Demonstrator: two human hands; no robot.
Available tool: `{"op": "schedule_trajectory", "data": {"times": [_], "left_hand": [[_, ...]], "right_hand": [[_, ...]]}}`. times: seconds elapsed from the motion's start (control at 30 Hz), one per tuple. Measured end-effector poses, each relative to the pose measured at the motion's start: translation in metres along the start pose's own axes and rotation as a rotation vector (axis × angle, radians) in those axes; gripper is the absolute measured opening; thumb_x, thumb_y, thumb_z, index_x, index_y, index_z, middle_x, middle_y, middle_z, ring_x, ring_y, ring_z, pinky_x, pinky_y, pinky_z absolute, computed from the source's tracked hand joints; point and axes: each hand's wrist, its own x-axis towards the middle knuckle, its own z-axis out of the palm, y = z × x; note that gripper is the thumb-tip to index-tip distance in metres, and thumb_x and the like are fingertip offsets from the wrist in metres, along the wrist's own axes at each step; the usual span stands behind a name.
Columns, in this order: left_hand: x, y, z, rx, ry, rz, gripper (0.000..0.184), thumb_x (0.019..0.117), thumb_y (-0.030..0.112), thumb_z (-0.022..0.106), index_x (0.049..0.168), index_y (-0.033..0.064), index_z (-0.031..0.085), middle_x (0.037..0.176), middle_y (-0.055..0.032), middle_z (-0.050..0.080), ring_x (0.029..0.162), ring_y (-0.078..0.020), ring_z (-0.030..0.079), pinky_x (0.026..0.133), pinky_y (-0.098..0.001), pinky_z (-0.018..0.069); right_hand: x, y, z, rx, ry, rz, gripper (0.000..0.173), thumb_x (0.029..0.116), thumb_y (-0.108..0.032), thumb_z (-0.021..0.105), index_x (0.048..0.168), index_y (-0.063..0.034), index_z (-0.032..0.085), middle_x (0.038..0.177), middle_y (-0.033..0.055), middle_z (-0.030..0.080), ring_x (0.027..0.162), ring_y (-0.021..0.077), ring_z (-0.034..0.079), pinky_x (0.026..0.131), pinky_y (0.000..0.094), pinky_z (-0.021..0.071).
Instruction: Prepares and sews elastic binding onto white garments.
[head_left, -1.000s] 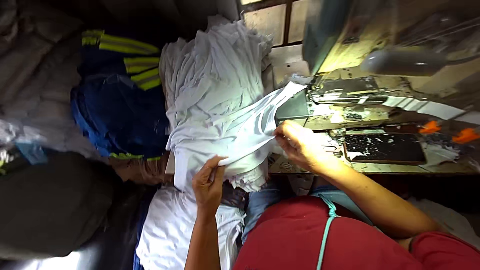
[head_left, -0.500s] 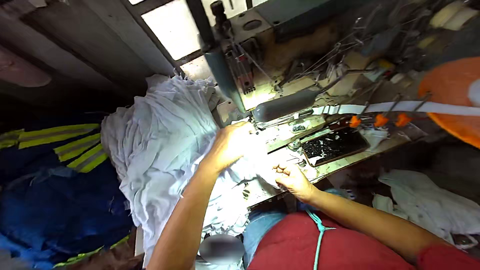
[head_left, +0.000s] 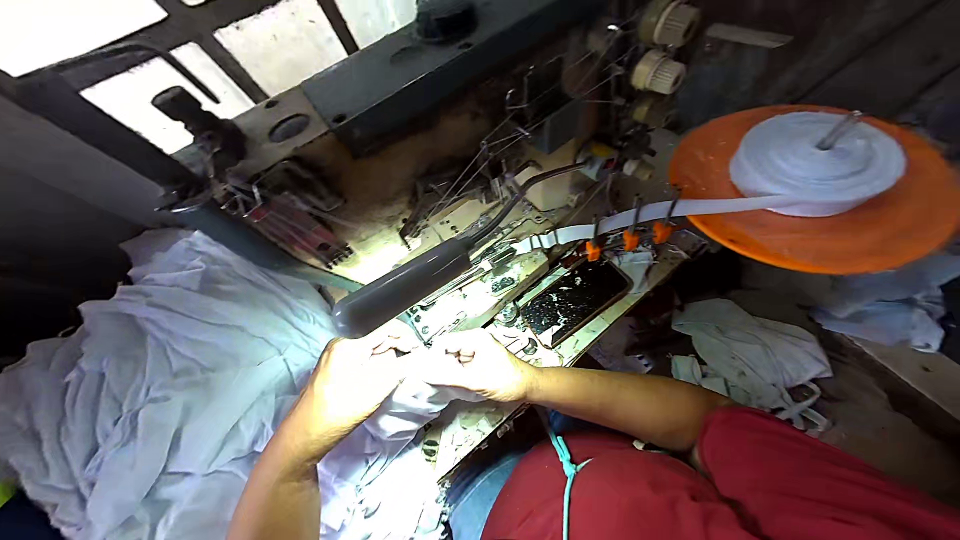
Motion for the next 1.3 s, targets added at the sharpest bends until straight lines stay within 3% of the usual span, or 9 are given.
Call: {"op": "schedule_trajectory", "data": {"times": [0.17,0.3,0.63,0.8,0.9,1.03,1.13,1.23,1.3], "left_hand": [[-0.008,-0.004,0.000,-0.066,0.153,0.065,0.012,0.0851,0.014,0.067,0.095,0.0071,0.070,0.090,0.0116,0.070,0.088,0.0095,0.063,0.083,-0.0103,0.0520],[-0.010,0.017,0.013,-0.055,0.298,-0.020,0.005,0.0851,0.006,0.068,0.089,0.0063,0.070,0.082,0.0118,0.069,0.079,0.0106,0.063,0.074,-0.0095,0.0531],[-0.009,0.004,0.015,-0.373,0.296,0.060,0.031,0.0803,-0.011,0.061,0.103,0.0087,0.063,0.090,0.0093,0.067,0.075,0.0035,0.063,0.066,-0.0132,0.0546],[-0.010,0.010,0.019,-0.454,0.285,0.165,0.031,0.0819,-0.011,0.062,0.102,0.0119,0.069,0.099,0.0099,0.070,0.089,0.0013,0.067,0.079,-0.0173,0.0581],[-0.005,0.002,0.016,-0.226,0.325,0.164,0.021,0.0856,-0.009,0.057,0.096,0.0066,0.066,0.093,0.0072,0.067,0.084,0.0046,0.063,0.076,-0.0136,0.0543],[0.003,-0.011,0.016,0.228,0.271,0.052,0.009,0.0896,-0.007,0.060,0.092,-0.0020,0.067,0.109,-0.0133,0.070,0.101,-0.0147,0.067,0.090,-0.0291,0.0541],[0.001,-0.007,0.022,0.394,0.237,0.012,0.008,0.0907,-0.001,0.064,0.094,-0.0023,0.072,0.113,-0.0153,0.070,0.105,-0.0257,0.067,0.093,-0.0423,0.0546],[-0.005,0.007,0.032,0.534,0.268,0.045,0.026,0.0893,0.002,0.064,0.114,-0.0024,0.071,0.120,-0.0192,0.068,0.112,-0.0357,0.064,0.096,-0.0507,0.0503],[-0.012,0.015,0.041,0.675,0.303,0.203,0.018,0.0892,0.002,0.061,0.102,-0.0039,0.073,0.109,-0.0228,0.070,0.108,-0.0399,0.065,0.097,-0.0527,0.0486]], "right_hand": [[0.002,-0.005,-0.008,-0.070,0.089,0.013,0.007,0.0923,-0.002,0.063,0.091,0.0038,0.066,0.077,-0.0021,0.063,0.072,-0.0027,0.058,0.068,0.0159,0.0484],[-0.002,0.007,-0.014,-0.292,0.011,-0.159,0.020,0.0963,-0.006,0.057,0.090,0.0091,0.069,0.079,0.0094,0.067,0.075,0.0040,0.061,0.070,0.0206,0.0506],[-0.008,0.012,-0.026,-0.274,-0.119,0.160,0.017,0.0966,-0.016,0.066,0.091,0.0003,0.069,0.077,-0.0058,0.064,0.071,-0.0067,0.058,0.069,0.0135,0.0494],[-0.015,0.012,-0.022,-0.187,-0.016,-0.079,0.008,0.0947,-0.006,0.062,0.095,0.0010,0.067,0.080,-0.0064,0.065,0.071,-0.0080,0.057,0.067,0.0112,0.0489],[-0.010,0.015,-0.023,-0.346,0.087,-0.062,0.011,0.0914,-0.003,0.062,0.095,0.0051,0.068,0.077,-0.0011,0.064,0.068,-0.0060,0.055,0.065,0.0110,0.0471],[-0.011,0.028,-0.028,-0.454,0.091,-0.043,0.016,0.0937,-0.007,0.059,0.096,0.0034,0.071,0.081,0.0023,0.068,0.072,-0.0036,0.059,0.068,0.0125,0.0491],[-0.017,0.029,-0.029,-0.410,0.050,0.021,0.016,0.0940,-0.005,0.057,0.097,0.0040,0.070,0.081,0.0003,0.066,0.071,-0.0054,0.057,0.068,0.0112,0.0481],[-0.015,0.027,-0.030,-0.384,0.078,0.055,0.015,0.0935,-0.003,0.056,0.097,0.0049,0.069,0.078,-0.0017,0.065,0.068,-0.0065,0.055,0.066,0.0111,0.0467],[-0.013,0.023,-0.031,-0.363,0.075,0.076,0.015,0.0939,-0.003,0.057,0.099,0.0043,0.068,0.081,-0.0023,0.066,0.071,-0.0073,0.057,0.069,0.0108,0.0488]]}}
